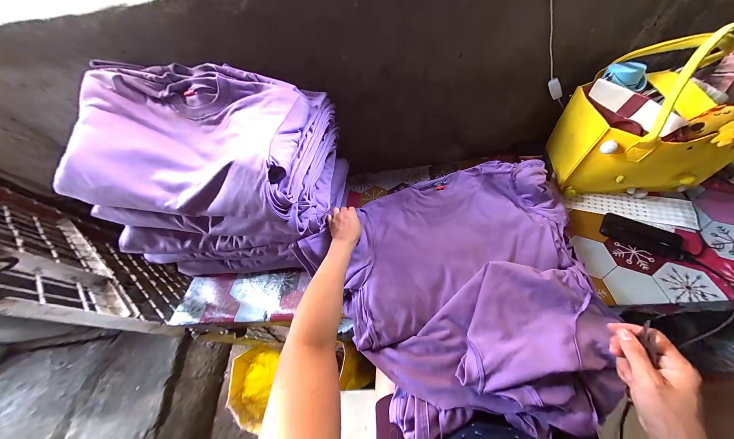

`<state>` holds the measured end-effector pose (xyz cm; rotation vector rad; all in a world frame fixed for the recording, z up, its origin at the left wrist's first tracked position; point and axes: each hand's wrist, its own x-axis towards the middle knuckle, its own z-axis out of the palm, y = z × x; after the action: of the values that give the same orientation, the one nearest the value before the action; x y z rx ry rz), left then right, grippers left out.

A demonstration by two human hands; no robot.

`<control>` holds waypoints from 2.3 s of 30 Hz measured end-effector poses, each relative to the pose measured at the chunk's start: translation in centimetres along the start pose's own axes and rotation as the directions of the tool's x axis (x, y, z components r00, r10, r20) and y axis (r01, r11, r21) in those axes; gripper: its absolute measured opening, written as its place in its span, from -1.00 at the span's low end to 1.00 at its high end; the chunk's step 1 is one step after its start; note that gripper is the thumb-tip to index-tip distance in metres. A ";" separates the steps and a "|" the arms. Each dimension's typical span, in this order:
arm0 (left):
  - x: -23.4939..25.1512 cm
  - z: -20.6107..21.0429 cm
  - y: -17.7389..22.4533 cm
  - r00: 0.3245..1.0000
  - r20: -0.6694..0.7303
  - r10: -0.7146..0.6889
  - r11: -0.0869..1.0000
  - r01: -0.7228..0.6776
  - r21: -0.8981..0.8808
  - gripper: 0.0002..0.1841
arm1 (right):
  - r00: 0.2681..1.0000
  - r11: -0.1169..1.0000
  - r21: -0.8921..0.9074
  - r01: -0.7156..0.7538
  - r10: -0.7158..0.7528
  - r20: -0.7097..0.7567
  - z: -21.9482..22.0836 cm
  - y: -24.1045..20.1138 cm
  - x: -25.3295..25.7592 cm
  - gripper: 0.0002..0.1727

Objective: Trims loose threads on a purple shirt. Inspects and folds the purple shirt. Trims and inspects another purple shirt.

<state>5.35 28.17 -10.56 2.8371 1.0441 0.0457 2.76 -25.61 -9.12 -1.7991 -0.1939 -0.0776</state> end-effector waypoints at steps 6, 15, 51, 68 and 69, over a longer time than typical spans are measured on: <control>0.7 2.4 -0.1 0.995 -0.100 0.007 0.999 -0.013 -0.053 -0.74 | 0.999 0.999 -0.023 0.039 -0.038 0.037 0.6 -1.0 -0.9 -0.81; -0.2 1.9 -0.2 0.902 -0.345 0.261 0.932 -0.328 -0.154 -0.81 | 0.993 0.993 -0.023 0.113 -0.112 0.047 2.5 -0.7 0.4 -0.82; -30.9 5.0 3.4 0.923 -0.346 -0.168 0.411 -0.254 -0.876 -0.88 | 0.676 0.944 0.151 0.292 -0.315 0.666 18.8 -3.9 -2.9 -0.38; -30.5 0.8 7.7 0.964 -0.234 -0.128 0.302 -0.187 -0.935 -0.85 | 0.711 0.931 0.240 -0.275 0.028 0.703 16.8 -5.5 -5.1 -0.77; -30.5 0.7 7.4 0.958 -0.258 -0.124 0.316 -0.208 -0.926 -0.84 | 0.726 0.924 0.246 -0.291 0.046 0.686 16.5 -5.7 -4.9 -0.79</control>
<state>-13.05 2.81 -9.97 1.7092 0.5940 0.8261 -3.86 -8.77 -8.34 -1.4151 -0.5224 0.7224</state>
